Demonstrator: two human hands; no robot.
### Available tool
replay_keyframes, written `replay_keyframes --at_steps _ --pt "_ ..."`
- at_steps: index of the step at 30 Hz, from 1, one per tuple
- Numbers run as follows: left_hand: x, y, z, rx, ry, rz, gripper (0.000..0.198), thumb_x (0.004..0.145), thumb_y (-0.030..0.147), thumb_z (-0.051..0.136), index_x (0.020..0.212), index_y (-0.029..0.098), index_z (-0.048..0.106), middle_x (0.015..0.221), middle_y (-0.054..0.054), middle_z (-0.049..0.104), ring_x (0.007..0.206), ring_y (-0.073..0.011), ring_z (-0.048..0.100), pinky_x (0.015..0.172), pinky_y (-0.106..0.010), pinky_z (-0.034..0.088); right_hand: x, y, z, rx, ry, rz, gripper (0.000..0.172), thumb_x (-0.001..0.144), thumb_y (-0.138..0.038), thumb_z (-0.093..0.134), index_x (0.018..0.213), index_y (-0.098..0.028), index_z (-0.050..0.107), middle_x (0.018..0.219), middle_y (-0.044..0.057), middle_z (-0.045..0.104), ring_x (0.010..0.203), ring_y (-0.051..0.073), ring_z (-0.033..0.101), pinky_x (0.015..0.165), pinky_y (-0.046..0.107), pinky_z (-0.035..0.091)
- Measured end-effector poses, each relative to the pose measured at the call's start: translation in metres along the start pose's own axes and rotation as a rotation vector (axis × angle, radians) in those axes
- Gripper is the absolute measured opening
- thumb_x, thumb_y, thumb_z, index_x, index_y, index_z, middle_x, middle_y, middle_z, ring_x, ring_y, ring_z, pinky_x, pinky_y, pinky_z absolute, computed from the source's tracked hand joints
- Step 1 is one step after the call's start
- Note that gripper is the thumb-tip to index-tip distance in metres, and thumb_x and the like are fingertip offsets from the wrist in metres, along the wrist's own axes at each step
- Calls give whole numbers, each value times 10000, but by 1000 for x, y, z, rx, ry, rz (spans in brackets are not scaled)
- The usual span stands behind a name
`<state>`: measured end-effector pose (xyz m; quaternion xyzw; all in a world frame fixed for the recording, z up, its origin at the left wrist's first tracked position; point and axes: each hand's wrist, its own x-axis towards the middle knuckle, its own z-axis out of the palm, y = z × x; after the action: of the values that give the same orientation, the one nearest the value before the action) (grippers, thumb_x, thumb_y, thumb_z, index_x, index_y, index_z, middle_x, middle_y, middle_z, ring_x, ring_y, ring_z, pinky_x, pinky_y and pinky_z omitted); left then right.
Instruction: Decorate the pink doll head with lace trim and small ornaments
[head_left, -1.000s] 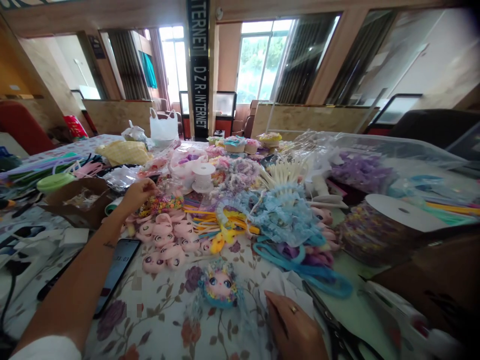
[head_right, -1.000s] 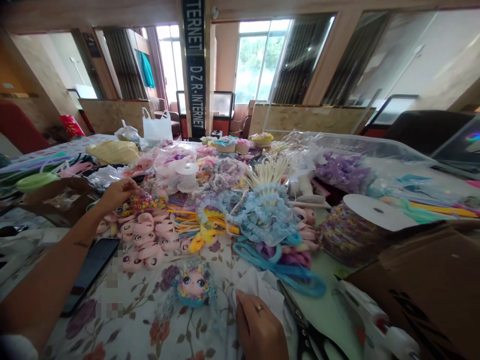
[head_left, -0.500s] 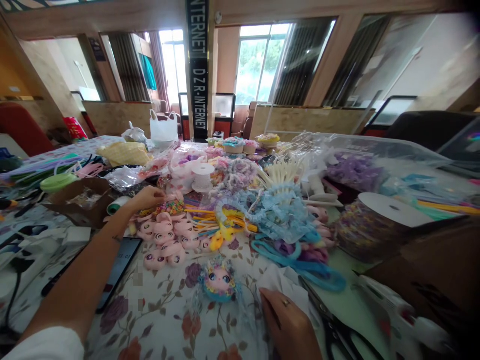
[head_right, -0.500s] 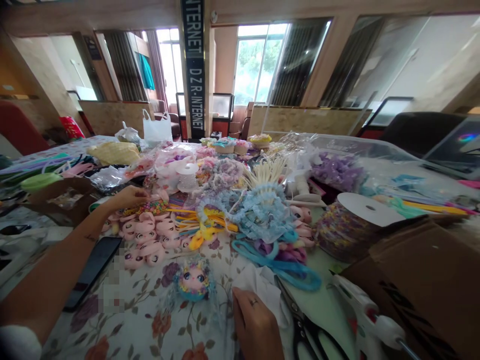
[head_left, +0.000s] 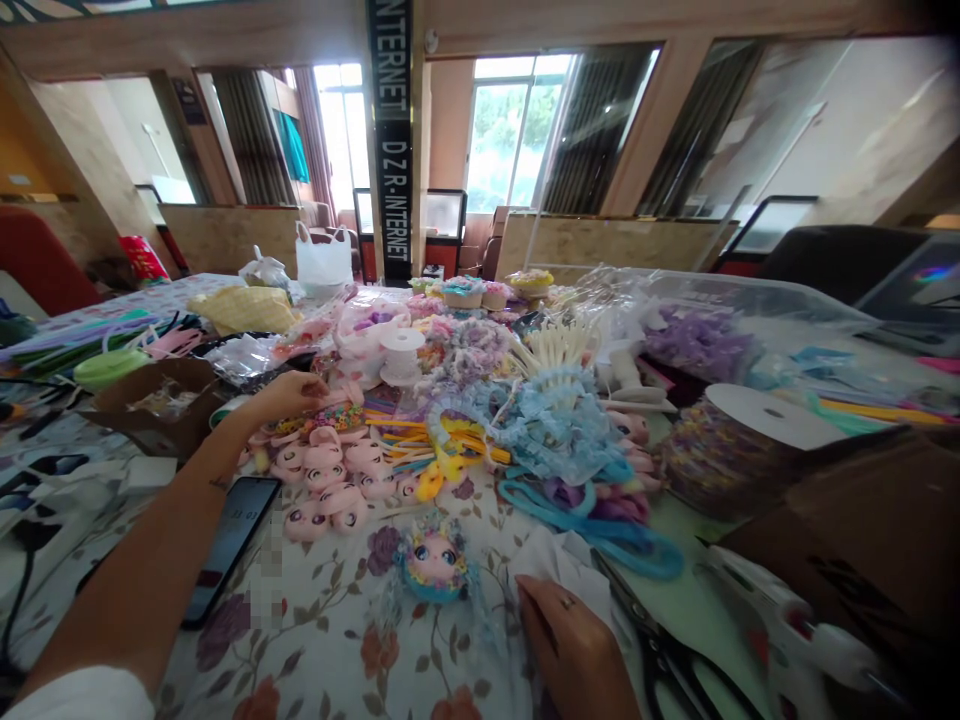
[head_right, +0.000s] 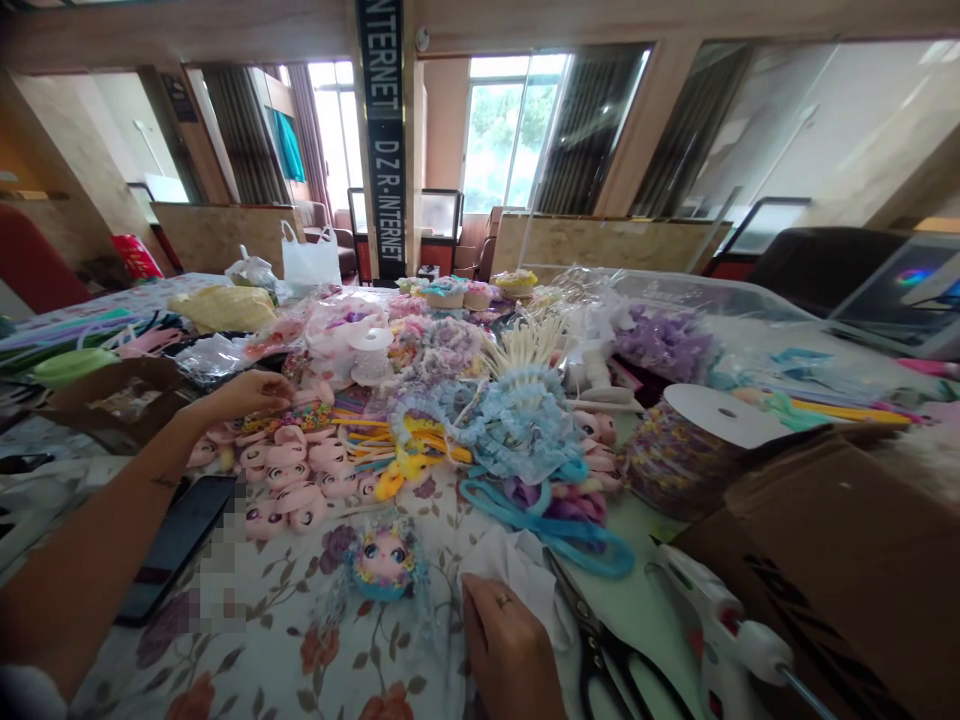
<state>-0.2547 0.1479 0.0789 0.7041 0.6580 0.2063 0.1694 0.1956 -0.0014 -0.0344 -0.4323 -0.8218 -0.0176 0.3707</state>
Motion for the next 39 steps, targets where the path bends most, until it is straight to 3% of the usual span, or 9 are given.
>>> replay_keyframes --at_steps 7,14,19,24,28,33,35,39 --pt "-6 28 -10 186 153 95 463 677 443 586 1036 163 668 1113 -94 675 1014 -285 609 892 -352 455 -2 1 0 -24 -7 -12 258 959 -249 391 943 -186 641 818 68 733 710 173 712 625 237 546" --pt "3 65 -7 138 281 235 400 764 414 528 1036 157 670 1088 -98 689 994 -264 619 895 -369 458 -2 1 1 -17 -2 -19 259 955 -241 393 932 -181 644 799 64 730 693 171 710 624 239 552" --pt "12 88 14 46 293 261 333 782 351 499 981 157 681 1023 -84 703 929 -230 635 845 -344 481 0 0 1 2 15 -23 254 948 -238 409 917 -175 653 792 64 730 693 169 710 635 233 555" --pt "17 96 49 47 180 282 294 803 311 491 934 142 693 932 -87 713 849 -219 642 796 -322 488 2 -2 -2 10 15 -20 255 942 -230 413 921 -169 660 780 67 731 675 167 706 632 240 559" --pt "7 104 74 42 91 301 264 811 272 491 936 157 694 958 -85 711 884 -223 638 804 -315 482 2 -3 -2 19 -10 -8 240 932 -208 424 914 -170 660 772 65 729 672 172 704 622 248 551" --pt "-34 125 93 15 -68 353 233 855 285 491 936 191 689 987 -70 709 925 -224 640 845 -310 468 2 -6 -3 28 -36 1 240 931 -199 423 913 -170 661 768 64 724 678 173 699 620 248 538" --pt "-56 134 97 -9 -199 417 246 883 292 475 990 190 672 1038 -78 695 976 -227 628 874 -315 456 2 -7 -4 32 -47 0 238 933 -197 423 922 -166 659 766 61 721 681 171 697 611 245 532" --pt "-97 142 107 -76 -352 518 258 895 335 496 1073 217 640 1135 -86 633 1033 -221 599 900 -321 458 2 -8 -4 30 -51 -10 249 938 -192 408 925 -162 655 772 61 720 687 171 696 613 250 533"
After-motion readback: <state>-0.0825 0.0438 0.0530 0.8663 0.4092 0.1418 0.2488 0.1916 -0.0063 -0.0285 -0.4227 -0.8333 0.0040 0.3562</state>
